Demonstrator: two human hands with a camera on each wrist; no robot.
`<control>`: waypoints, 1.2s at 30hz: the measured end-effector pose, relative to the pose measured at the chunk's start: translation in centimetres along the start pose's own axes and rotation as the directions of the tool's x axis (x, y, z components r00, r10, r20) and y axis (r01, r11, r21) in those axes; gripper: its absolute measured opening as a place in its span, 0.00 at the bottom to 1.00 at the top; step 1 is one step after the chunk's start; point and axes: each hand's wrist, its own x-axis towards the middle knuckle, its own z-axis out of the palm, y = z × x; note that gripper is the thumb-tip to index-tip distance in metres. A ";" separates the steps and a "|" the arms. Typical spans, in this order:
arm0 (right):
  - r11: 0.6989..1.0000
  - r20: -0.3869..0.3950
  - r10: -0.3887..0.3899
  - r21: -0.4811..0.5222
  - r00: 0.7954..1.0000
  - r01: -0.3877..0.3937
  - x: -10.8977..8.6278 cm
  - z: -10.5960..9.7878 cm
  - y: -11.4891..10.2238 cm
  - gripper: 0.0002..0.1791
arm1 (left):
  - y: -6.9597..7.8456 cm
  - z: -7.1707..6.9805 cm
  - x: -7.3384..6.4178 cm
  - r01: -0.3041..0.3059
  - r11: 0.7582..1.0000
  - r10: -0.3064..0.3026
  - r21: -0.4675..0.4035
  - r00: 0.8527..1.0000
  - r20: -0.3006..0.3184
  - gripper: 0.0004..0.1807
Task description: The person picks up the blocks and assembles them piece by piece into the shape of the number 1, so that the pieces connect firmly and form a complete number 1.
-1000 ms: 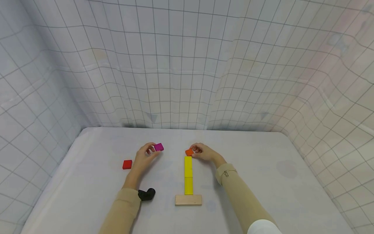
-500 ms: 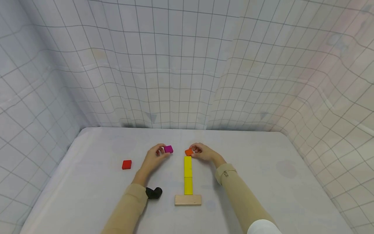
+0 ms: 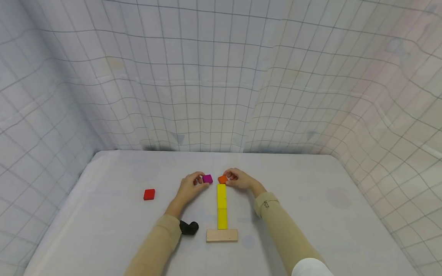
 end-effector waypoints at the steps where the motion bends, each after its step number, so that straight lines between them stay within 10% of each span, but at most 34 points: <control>1: 1.000 0.000 -0.002 -0.002 1.000 0.002 0.0 0.0 0.0 0.16 | 0.1 0.1 0.0 -0.004 1.000 0.004 0.012 1.000 -0.004 0.18; 25: 0.999 -0.007 -0.030 -0.012 1.000 0.030 -0.1 -0.1 -0.2 0.15 | 0.7 1.7 0.4 -0.051 0.972 0.051 0.228 0.999 0.008 0.19; 36: 0.999 -0.010 -0.015 -0.029 1.000 0.015 0.1 0.0 0.0 0.16 | 0.5 1.6 0.3 -0.048 0.981 0.047 0.188 0.999 0.007 0.20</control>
